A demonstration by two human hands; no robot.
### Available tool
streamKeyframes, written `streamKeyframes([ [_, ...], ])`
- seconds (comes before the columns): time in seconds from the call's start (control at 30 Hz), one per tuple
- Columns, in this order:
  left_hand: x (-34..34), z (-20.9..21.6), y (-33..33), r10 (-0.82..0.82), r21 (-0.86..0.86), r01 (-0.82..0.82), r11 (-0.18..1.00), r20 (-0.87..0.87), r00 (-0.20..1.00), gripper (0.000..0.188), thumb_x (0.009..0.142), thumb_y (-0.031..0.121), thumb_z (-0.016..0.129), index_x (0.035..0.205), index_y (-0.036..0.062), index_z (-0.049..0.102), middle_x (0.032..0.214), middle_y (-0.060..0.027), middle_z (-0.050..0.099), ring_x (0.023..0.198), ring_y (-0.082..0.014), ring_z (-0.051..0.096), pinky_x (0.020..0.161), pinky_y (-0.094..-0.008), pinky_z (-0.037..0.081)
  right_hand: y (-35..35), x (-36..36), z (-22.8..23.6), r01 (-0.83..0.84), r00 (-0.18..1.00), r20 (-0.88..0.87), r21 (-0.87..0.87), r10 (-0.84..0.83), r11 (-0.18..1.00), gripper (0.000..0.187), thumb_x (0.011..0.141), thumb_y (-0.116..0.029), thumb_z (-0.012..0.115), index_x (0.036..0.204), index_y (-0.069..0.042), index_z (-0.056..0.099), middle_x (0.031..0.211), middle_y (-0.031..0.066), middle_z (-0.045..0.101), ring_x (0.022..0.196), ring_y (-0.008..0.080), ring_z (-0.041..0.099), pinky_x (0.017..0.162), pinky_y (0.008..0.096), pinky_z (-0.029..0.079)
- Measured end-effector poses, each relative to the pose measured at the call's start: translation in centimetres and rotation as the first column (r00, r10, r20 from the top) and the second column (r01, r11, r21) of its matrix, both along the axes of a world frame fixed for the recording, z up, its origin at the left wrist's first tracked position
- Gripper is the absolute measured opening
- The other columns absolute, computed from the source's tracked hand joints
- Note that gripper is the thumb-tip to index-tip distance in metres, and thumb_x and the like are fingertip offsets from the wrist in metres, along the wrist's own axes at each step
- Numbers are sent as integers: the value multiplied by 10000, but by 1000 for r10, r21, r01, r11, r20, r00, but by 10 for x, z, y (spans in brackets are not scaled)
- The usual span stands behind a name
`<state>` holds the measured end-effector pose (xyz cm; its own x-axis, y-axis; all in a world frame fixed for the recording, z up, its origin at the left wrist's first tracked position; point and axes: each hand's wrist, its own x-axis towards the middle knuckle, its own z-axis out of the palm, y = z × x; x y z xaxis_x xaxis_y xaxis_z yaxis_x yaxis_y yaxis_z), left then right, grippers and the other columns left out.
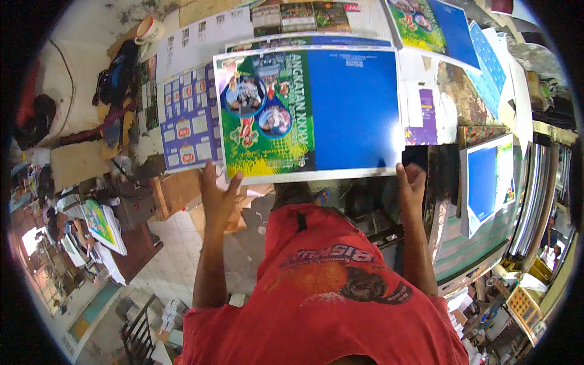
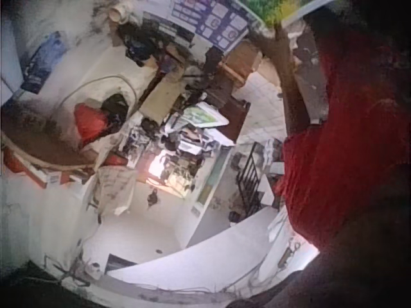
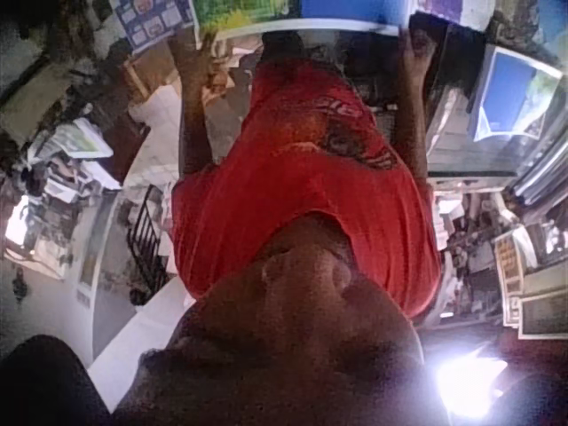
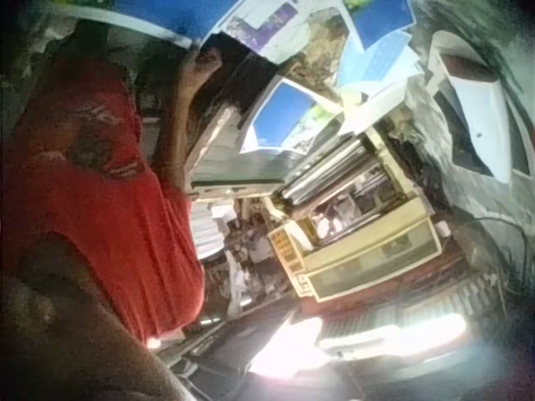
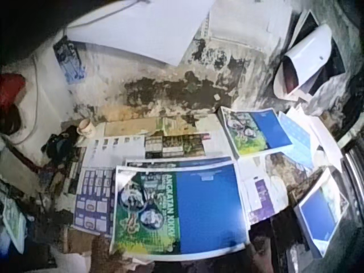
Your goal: The person organizes printed poster sheets by hand on a table, sorts through paper documents in a storage shelf, and then feeds a poster into a laminating or coating machine.
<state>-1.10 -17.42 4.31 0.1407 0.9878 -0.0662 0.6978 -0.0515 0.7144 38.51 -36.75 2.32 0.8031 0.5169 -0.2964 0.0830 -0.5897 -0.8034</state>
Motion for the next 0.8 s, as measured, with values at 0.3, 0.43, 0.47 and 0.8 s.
streamKeyframes([
  [0.3, -10, 60, 33, -6, -577, 186, 795, 299, 954, 343, 909, 147, 574, 1216, -5, 568, 1041, -73, 637, 934, -164, 583, 857, -310, 451, 42, 65, 88, -71, 906, -402, 173, 136, 982, 300, 862, -276, 680, 985, -2, 673, 865, 13, 630, 798, 98, 543, 728, 277, 434],
  [0.43, 100, 117, 41, 205, -563, 181, 806, 554, 807, 355, 861, 97, 564, 1201, -4, 548, 1047, -55, 613, 944, -139, 562, 832, -291, 445, 55, 166, 134, 29, 954, -298, 226, 41, 974, 296, 875, -231, 640, 1051, 5, 671, 822, -25, 598, 734, 87, 514, 663, 252, 406],
  [0.47, 142, 128, 54, 219, -529, 197, 825, 621, 753, 348, 842, 98, 573, 1174, -6, 554, 1026, -46, 610, 918, -125, 560, 806, -284, 448, 62, 198, 123, 14, 993, -113, 424, 38, 905, 267, 878, -239, 638, 1036, -27, 678, 741, -60, 557, 643, 55, 449, 573, 221, 336],
  [0.8, 477, 19, 156, -238, -336, 379, 862, 391, 889, 363, 875, 291, 675, 1077, 2, 587, 856, -88, 612, 763, -189, 583, 686, -328, 497, 142, 540, 69, -46, 985, -134, 402, 108, 915, 325, 899, -234, 664, 1082, 33, 637, 935, 14, 622, 922, 115, 571, 819, 271, 453],
])
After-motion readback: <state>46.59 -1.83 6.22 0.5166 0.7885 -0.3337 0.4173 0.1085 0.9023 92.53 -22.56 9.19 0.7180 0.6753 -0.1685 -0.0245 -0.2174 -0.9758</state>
